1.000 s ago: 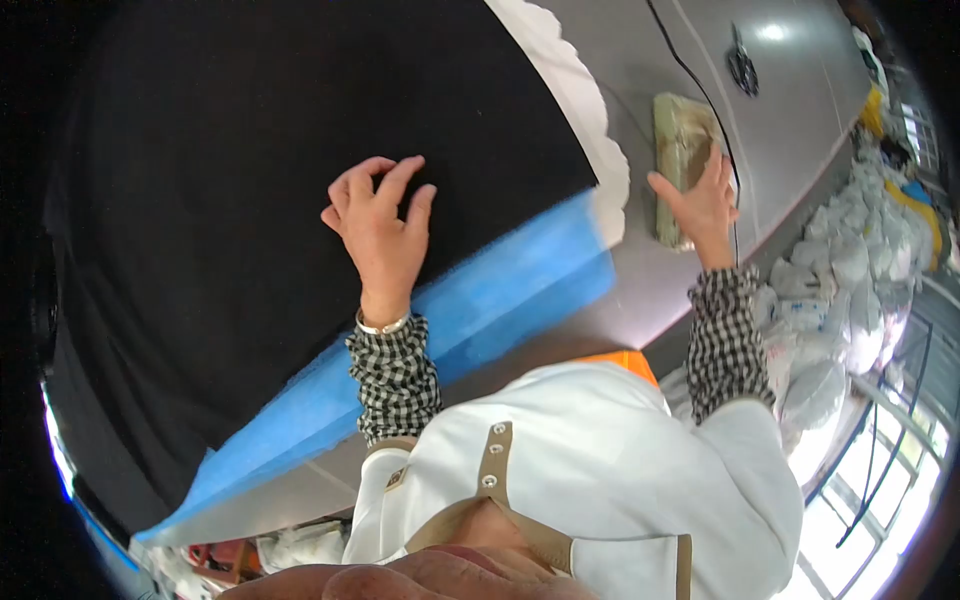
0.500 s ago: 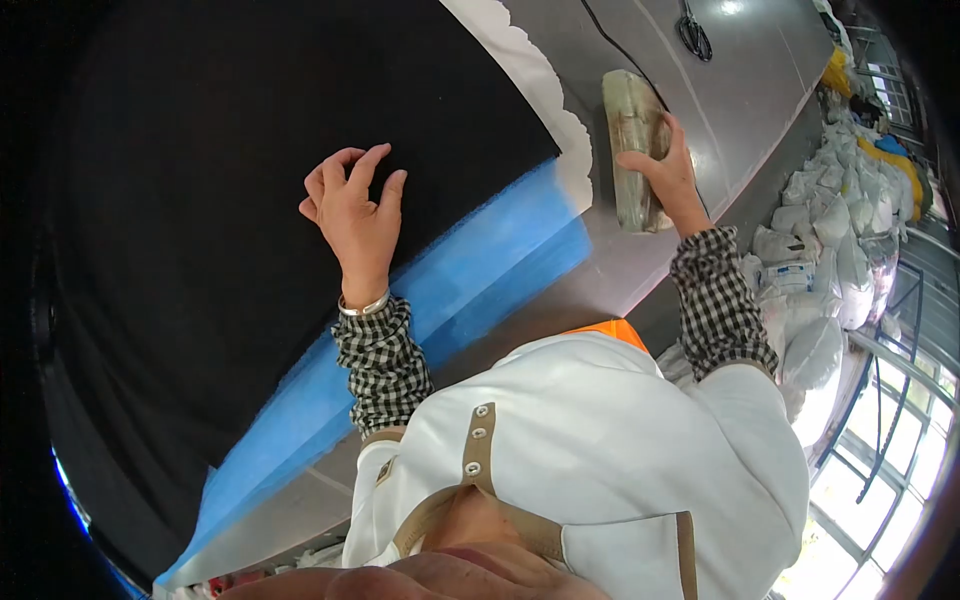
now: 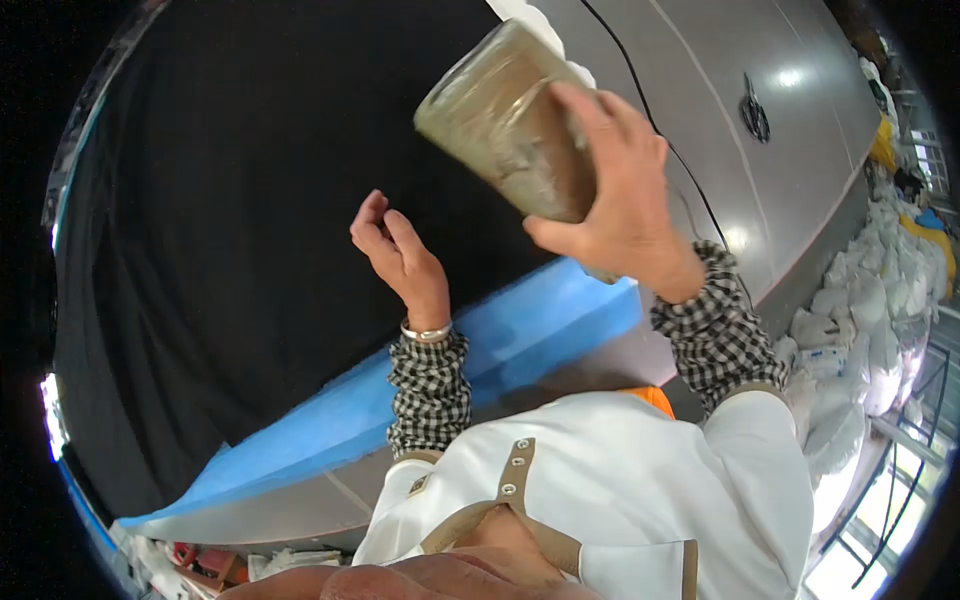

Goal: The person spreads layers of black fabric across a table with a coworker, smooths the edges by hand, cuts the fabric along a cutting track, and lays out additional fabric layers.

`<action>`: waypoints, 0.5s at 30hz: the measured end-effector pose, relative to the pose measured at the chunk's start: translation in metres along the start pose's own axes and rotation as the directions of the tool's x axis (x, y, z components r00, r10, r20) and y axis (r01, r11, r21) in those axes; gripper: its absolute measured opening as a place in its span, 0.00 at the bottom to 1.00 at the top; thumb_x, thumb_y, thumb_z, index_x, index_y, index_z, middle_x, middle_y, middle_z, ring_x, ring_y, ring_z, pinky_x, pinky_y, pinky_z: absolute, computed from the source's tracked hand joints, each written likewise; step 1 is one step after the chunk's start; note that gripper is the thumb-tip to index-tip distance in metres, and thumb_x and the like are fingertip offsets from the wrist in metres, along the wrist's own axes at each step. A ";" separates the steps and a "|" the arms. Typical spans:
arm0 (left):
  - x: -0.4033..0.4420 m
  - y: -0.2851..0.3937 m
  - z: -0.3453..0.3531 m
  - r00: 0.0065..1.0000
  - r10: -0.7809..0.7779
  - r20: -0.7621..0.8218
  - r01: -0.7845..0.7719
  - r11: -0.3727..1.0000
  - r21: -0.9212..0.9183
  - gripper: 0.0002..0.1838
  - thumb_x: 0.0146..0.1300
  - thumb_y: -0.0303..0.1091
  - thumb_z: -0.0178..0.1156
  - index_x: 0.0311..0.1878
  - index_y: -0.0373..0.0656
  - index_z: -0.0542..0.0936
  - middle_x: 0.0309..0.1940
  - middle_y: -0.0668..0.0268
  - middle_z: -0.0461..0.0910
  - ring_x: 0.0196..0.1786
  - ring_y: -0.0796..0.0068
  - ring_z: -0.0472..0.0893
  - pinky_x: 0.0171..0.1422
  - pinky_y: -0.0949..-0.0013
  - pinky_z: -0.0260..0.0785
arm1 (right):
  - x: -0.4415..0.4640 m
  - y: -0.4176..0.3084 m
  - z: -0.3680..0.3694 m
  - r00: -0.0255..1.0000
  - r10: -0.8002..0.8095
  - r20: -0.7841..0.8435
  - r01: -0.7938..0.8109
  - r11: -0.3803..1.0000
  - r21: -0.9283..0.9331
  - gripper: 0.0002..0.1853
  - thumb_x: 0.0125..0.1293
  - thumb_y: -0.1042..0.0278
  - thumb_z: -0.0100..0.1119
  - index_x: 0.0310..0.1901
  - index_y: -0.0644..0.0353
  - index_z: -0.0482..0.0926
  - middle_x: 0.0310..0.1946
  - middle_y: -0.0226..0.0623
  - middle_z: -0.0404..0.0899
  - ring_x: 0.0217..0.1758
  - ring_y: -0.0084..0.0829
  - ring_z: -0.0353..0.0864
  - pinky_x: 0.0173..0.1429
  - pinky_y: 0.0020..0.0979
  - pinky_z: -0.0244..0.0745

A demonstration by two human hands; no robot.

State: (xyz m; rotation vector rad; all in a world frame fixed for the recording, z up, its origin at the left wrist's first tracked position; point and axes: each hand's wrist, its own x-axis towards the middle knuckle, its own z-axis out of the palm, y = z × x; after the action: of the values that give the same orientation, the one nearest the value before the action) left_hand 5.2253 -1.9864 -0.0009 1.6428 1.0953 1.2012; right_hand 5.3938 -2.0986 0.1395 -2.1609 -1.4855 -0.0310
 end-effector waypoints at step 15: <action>0.004 0.005 -0.008 0.996 0.083 0.029 -0.086 0.992 0.097 0.18 0.70 0.36 0.58 0.59 0.38 0.76 0.55 0.57 0.77 0.60 0.55 0.72 0.66 0.54 0.60 | 0.001 -0.013 0.081 0.988 -0.057 0.146 0.079 0.985 -0.152 0.51 0.49 0.43 0.74 0.74 0.53 0.63 0.70 0.61 0.59 0.69 0.56 0.61 0.69 0.52 0.54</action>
State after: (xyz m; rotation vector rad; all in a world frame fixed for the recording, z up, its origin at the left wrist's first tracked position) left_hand 5.2190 -1.9831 0.0065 1.7897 1.0939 1.1945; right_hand 5.3611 -2.0601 0.0743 -2.2764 -1.6874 -0.0201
